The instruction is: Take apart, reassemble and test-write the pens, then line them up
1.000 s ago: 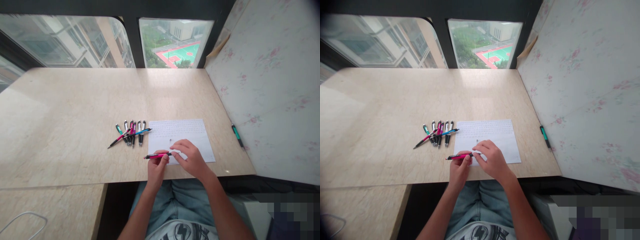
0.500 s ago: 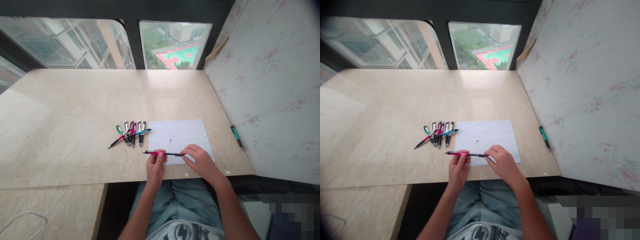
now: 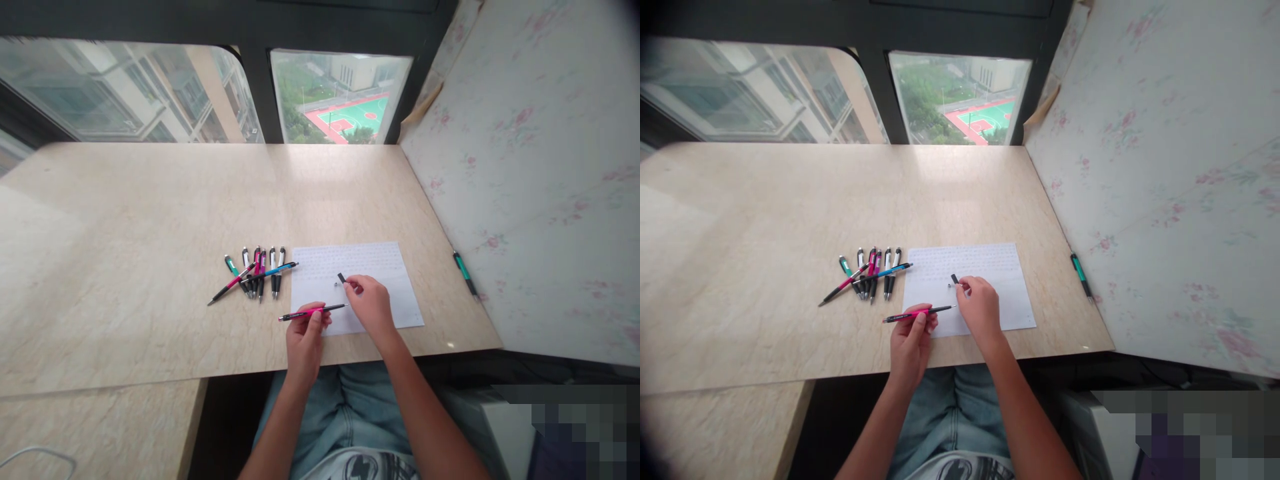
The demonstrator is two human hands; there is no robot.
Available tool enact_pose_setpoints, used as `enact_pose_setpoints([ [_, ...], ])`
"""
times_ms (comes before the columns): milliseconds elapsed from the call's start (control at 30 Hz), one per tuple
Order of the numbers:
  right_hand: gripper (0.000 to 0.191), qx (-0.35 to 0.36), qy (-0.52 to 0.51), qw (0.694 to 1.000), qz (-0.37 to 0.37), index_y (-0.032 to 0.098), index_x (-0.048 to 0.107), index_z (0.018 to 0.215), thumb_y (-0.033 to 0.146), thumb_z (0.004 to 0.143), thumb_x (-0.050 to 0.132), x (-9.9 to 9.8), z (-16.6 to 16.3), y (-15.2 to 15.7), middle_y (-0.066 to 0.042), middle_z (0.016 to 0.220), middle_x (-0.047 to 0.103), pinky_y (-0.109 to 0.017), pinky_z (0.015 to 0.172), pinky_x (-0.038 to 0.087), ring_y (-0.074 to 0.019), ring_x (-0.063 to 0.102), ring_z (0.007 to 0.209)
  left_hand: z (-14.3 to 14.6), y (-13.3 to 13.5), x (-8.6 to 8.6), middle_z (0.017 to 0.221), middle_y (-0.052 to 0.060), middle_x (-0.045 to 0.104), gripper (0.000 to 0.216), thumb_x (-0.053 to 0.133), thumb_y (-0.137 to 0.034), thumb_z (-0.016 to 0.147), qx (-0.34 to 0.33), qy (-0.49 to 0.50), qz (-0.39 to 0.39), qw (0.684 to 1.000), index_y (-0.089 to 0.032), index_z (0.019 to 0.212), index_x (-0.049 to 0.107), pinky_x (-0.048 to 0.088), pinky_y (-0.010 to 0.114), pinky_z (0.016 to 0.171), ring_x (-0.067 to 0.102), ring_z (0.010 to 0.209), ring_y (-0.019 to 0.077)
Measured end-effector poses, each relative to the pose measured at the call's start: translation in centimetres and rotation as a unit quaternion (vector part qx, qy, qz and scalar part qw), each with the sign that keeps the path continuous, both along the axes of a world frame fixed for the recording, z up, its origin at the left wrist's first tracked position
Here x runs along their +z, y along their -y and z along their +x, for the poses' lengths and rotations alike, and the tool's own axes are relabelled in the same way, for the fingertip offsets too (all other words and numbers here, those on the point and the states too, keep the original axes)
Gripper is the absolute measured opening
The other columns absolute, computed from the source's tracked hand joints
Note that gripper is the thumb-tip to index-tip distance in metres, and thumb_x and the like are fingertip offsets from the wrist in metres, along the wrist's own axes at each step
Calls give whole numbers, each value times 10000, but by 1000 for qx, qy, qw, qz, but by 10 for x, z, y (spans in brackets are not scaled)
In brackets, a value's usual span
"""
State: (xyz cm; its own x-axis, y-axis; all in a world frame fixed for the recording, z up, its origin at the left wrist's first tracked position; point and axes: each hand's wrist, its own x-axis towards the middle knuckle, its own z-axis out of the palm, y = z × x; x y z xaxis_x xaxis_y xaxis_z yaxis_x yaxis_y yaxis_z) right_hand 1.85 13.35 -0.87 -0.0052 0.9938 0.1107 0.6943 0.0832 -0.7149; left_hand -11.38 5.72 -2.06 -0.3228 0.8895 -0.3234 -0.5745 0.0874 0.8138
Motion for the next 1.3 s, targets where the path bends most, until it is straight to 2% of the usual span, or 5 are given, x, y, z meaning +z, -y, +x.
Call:
enact_pose_setpoints([
  [167, 278, 16, -58, 998, 14, 203, 721, 889, 350, 958, 496, 9, 8, 7, -69, 837, 732, -315, 675, 474, -200, 639, 720, 0, 0, 0, 767, 41, 709, 295, 790, -399, 759, -7, -13, -1, 1000, -171, 938, 736, 505, 253, 683, 642, 707, 134],
  [400, 376, 202, -144, 963, -104, 199, 694, 721, 378, 983, 492, 31, 17, 28, -12, 688, 691, -272, 639, 444, -161, 629, 668, -4, 3, -1, 769, 40, 676, 293, 752, -395, 800, -66, -55, 16, 996, -163, 975, 719, 483, 267, 694, 605, 704, 137],
  [733, 405, 209, -137, 959, -131, 193, 666, 665, 408, 974, 517, 30, 36, 32, 2, 617, 635, -264, 601, 411, -149, 589, 615, -4, 5, 3, 718, 28, 669, 218, 753, -370, 798, -81, -58, 28, 995, -167, 873, 726, 458, 264, 657, 587, 657, 137],
  [1033, 276, 191, -150, 970, 3, 191, 647, 706, 318, 945, 596, 21, 36, 36, -15, 663, 622, -285, 615, 412, -146, 525, 625, -7, 4, -2, 835, 45, 696, 181, 769, -317, 789, -99, -70, 46, 992, -171, 893, 753, 466, 267, 736, 616, 746, 145],
  [1300, 88, 221, -167, 960, 43, 211, 639, 836, 246, 917, 633, 27, 35, 37, -12, 750, 614, -280, 641, 456, -148, 536, 672, -8, 2, -3, 793, 36, 676, 184, 774, -333, 782, -88, -54, 35, 994, -167, 861, 762, 441, 247, 670, 573, 683, 124],
])
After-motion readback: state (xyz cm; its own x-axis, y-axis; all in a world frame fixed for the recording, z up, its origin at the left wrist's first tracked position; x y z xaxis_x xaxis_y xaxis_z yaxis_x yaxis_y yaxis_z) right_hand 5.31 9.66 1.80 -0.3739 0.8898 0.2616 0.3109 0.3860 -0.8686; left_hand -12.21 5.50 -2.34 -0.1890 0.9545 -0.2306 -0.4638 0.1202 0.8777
